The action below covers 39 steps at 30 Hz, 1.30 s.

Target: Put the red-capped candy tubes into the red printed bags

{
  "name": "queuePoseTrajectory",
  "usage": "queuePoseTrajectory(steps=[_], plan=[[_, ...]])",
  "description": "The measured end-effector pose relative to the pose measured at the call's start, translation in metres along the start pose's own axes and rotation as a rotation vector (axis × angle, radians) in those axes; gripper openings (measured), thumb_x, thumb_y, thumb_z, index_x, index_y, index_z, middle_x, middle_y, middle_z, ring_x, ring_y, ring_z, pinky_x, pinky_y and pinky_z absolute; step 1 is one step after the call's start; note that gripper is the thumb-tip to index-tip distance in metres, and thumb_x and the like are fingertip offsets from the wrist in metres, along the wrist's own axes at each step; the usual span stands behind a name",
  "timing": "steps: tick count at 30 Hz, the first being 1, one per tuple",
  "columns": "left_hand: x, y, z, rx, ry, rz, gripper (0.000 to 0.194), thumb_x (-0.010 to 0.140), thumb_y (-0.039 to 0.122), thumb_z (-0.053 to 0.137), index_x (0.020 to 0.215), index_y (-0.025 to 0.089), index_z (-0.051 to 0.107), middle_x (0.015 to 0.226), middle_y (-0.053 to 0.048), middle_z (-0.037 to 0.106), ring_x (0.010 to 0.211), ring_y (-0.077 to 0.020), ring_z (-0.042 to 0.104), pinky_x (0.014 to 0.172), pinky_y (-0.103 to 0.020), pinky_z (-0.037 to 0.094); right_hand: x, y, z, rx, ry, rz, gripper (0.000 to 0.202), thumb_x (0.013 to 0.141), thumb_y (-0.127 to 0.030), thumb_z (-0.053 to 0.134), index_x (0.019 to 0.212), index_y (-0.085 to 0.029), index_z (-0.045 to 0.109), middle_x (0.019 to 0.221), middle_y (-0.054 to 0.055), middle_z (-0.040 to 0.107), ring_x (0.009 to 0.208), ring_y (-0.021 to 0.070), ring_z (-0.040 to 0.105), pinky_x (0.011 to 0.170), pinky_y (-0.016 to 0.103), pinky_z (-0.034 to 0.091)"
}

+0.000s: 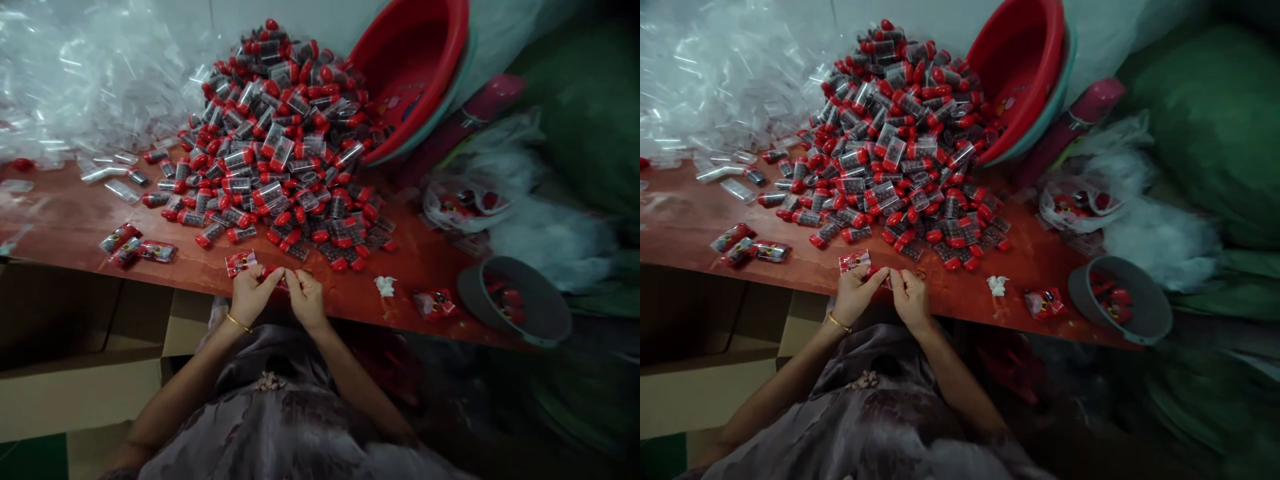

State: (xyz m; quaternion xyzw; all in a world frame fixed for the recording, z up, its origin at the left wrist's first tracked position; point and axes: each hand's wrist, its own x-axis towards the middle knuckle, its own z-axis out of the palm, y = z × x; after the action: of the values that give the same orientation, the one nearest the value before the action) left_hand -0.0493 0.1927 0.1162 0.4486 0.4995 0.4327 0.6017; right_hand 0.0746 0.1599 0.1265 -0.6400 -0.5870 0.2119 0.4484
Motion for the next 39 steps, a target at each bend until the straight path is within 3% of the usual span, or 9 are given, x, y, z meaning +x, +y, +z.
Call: queuePoseTrajectory(steps=[4, 8, 12, 17, 21, 28, 31, 34, 39], plan=[[-0.007, 0.0, 0.009, -0.348, -0.027, -0.21, 0.041, 0.059, 0.049, 0.076, 0.079, 0.014, 0.068, 0.074, -0.001, 0.066, 0.063, -0.011, 0.058, 0.06, -0.023, 0.048, -0.004, 0.001, 0.009, -0.074, 0.077, -0.066, 0.032, 0.091, -0.03, 0.042, 0.063, -0.018, 0.052, 0.057, -0.001, 0.055, 0.054, 0.01, 0.049, 0.054, 0.022, 0.038], [-0.005, 0.006, 0.007, -0.523, 0.073, -0.339, 0.046, 0.046, 0.041, 0.085, 0.078, 0.013, 0.068, 0.078, -0.002, 0.068, 0.065, -0.0117, 0.061, 0.058, -0.023, 0.051, 0.003, 0.006, 0.004, -0.166, -0.014, -0.091, 0.032, 0.095, -0.03, 0.035, 0.08, -0.017, 0.06, 0.071, 0.003, 0.064, 0.066, 0.0138, 0.057, 0.063, 0.025, 0.044], [0.004, 0.011, -0.002, -0.594, 0.117, -0.401, 0.043, 0.044, 0.036, 0.086, 0.073, 0.013, 0.065, 0.067, 0.0, 0.066, 0.054, -0.0104, 0.059, 0.051, -0.022, 0.05, 0.029, 0.015, -0.015, -0.571, -0.034, -0.129, 0.032, 0.092, -0.034, 0.041, 0.106, -0.012, 0.06, 0.108, 0.014, 0.064, 0.097, 0.0249, 0.055, 0.083, 0.038, 0.042], [0.007, 0.016, -0.007, -0.641, 0.029, -0.462, 0.037, 0.052, 0.037, 0.084, 0.068, 0.013, 0.06, 0.06, 0.001, 0.063, 0.052, -0.0109, 0.058, 0.053, -0.025, 0.052, 0.044, 0.028, -0.025, -0.921, -0.242, -0.175, 0.034, 0.084, -0.032, 0.057, 0.111, -0.012, 0.059, 0.107, 0.015, 0.064, 0.095, 0.0292, 0.054, 0.08, 0.042, 0.038], [0.006, 0.018, -0.009, -0.626, 0.035, -0.478, 0.031, 0.058, 0.034, 0.081, 0.068, 0.014, 0.059, 0.058, 0.001, 0.062, 0.05, -0.0103, 0.057, 0.053, -0.024, 0.051, 0.028, 0.034, -0.03, -0.756, -0.218, -0.207, 0.026, 0.09, -0.028, 0.043, 0.097, -0.013, 0.062, 0.092, 0.013, 0.069, 0.084, 0.024, 0.06, 0.081, 0.039, 0.04], [0.007, 0.021, -0.001, -0.601, 0.02, -0.522, 0.027, 0.064, 0.033, 0.077, 0.067, 0.014, 0.059, 0.056, 0.0, 0.063, 0.049, -0.0111, 0.058, 0.051, -0.023, 0.05, -0.003, 0.031, -0.05, 0.313, -0.206, 0.302, 0.04, 0.092, -0.052, 0.034, 0.093, -0.018, 0.055, 0.078, 0.004, 0.069, 0.048, 0.0107, 0.06, 0.053, 0.024, 0.049], [0.005, 0.023, 0.004, -0.601, 0.013, -0.557, 0.025, 0.064, 0.033, 0.077, 0.069, 0.015, 0.06, 0.061, -0.001, 0.066, 0.05, -0.0116, 0.059, 0.049, -0.023, 0.05, -0.014, 0.028, -0.054, 0.551, -0.191, 0.375, 0.041, 0.088, -0.054, 0.044, 0.104, -0.019, 0.058, 0.08, 0.003, 0.069, 0.05, 0.0105, 0.059, 0.055, 0.028, 0.054], [0.003, 0.023, 0.005, -0.609, -0.016, -0.583, 0.026, 0.064, 0.034, 0.078, 0.07, 0.015, 0.062, 0.062, -0.001, 0.066, 0.05, -0.0113, 0.06, 0.05, -0.023, 0.051, -0.022, 0.024, -0.063, 0.45, -0.164, 0.265, 0.04, 0.087, -0.048, 0.05, 0.117, -0.023, 0.058, 0.092, 0.005, 0.069, 0.067, 0.0137, 0.064, 0.066, 0.034, 0.057], [0.002, 0.021, 0.004, -0.596, -0.057, -0.553, 0.03, 0.062, 0.036, 0.079, 0.073, 0.013, 0.064, 0.07, -0.005, 0.069, 0.055, -0.0122, 0.062, 0.051, -0.022, 0.052, -0.026, 0.011, -0.083, 0.042, -0.162, -0.164, 0.03, 0.084, -0.028, 0.059, 0.113, -0.024, 0.064, 0.112, 0.008, 0.061, 0.104, 0.0189, 0.059, 0.089, 0.035, 0.05]])
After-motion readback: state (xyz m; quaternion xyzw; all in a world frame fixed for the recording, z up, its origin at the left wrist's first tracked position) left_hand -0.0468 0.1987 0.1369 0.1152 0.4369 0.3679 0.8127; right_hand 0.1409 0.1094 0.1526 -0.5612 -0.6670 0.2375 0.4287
